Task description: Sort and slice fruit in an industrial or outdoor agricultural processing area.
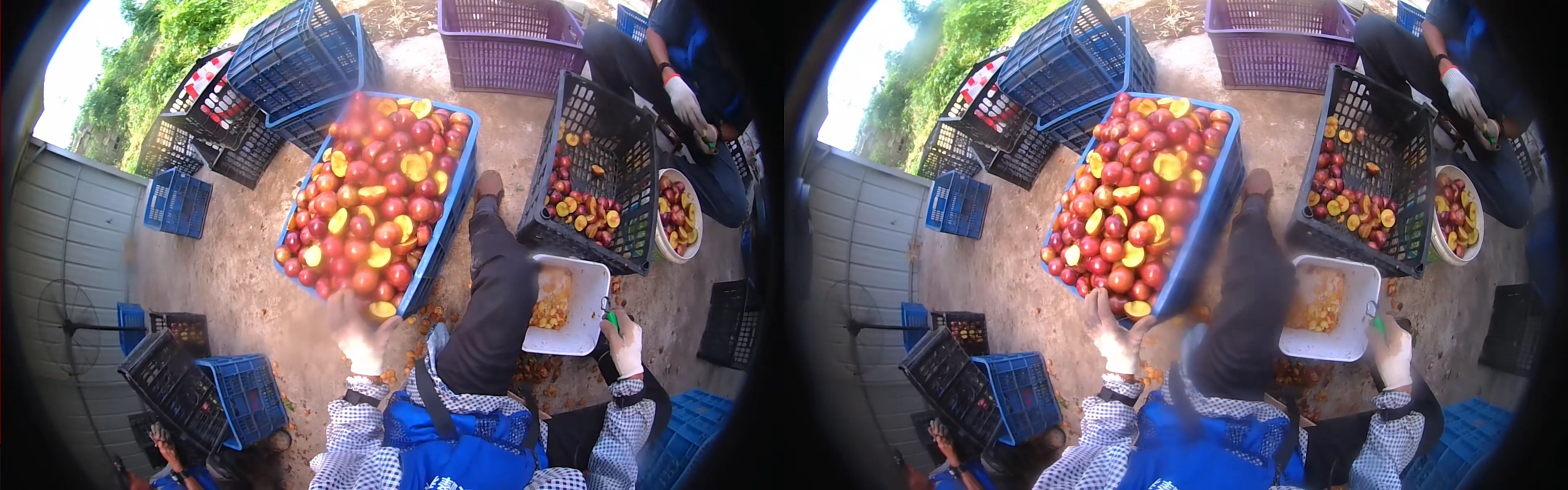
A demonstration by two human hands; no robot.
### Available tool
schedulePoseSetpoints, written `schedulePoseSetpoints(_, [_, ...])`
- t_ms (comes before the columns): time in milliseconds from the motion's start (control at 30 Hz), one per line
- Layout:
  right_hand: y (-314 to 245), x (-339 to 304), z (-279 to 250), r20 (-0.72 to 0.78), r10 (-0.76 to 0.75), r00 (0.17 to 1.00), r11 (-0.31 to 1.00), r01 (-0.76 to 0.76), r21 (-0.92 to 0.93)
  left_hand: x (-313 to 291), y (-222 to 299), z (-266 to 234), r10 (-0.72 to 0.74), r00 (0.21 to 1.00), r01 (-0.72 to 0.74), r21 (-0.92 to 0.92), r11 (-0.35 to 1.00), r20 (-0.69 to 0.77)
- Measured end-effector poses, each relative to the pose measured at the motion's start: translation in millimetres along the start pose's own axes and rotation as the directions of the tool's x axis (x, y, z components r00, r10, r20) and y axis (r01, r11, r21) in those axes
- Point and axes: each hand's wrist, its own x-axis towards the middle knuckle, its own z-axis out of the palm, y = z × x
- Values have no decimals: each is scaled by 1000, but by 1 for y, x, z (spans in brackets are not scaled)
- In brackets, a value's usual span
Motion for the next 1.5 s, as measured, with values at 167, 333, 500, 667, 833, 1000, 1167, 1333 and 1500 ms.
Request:
schedulePoseSetpoints(167, [-5, 0, -2, -10, 17, 1000, 1000, -17, -1, 4, 4, -9, 3, 998, -9, -123, 992, -55])
schedulePoseSetpoints(333, [-16, 2, -5, 34, 91, 995, 995, -93, 44, -36, -10, -8, 49, 999, -48, -44, 998, 18])
schedulePoseSetpoints(500, [-6, 0, 3, 58, 66, 996, 998, -66, 11, -39, -2, -8, -19, 998, 19, -7, 1000, 56])
schedulePoseSetpoints(667, [-12, -1, 4, 69, 68, 995, 998, -67, -13, -14, 17, 0, -22, 997, 30, -108, 994, 71])
schedulePoseSetpoints(833, [-11, -1, 9, 46, 35, 998, 999, -37, 24, -13, 9, -1, -59, 986, 105, -305, 947, 157])
schedulePoseSetpoints(1000, [-10, -2, 10, 62, 45, 997, 998, -47, 32, -6, -9, -9, -429, 734, 671, -663, 332, 527])
schedulePoseSetpoints(1167, [-8, -3, 14, 89, 69, 994, 997, -72, 31, -13, -7, -6, -488, 827, 559, -494, 666, 278])
schedulePoseSetpoints(1333, [-10, -5, 16, 92, 78, 993, 997, -80, 16, -21, 4, -5, -206, 963, 252, -304, 919, 175])
schedulePoseSetpoints(1500, [-9, -4, 13, 151, 130, 980, 992, -127, -23, -16, 2, 5, -26, 997, 38, -175, 984, 72])
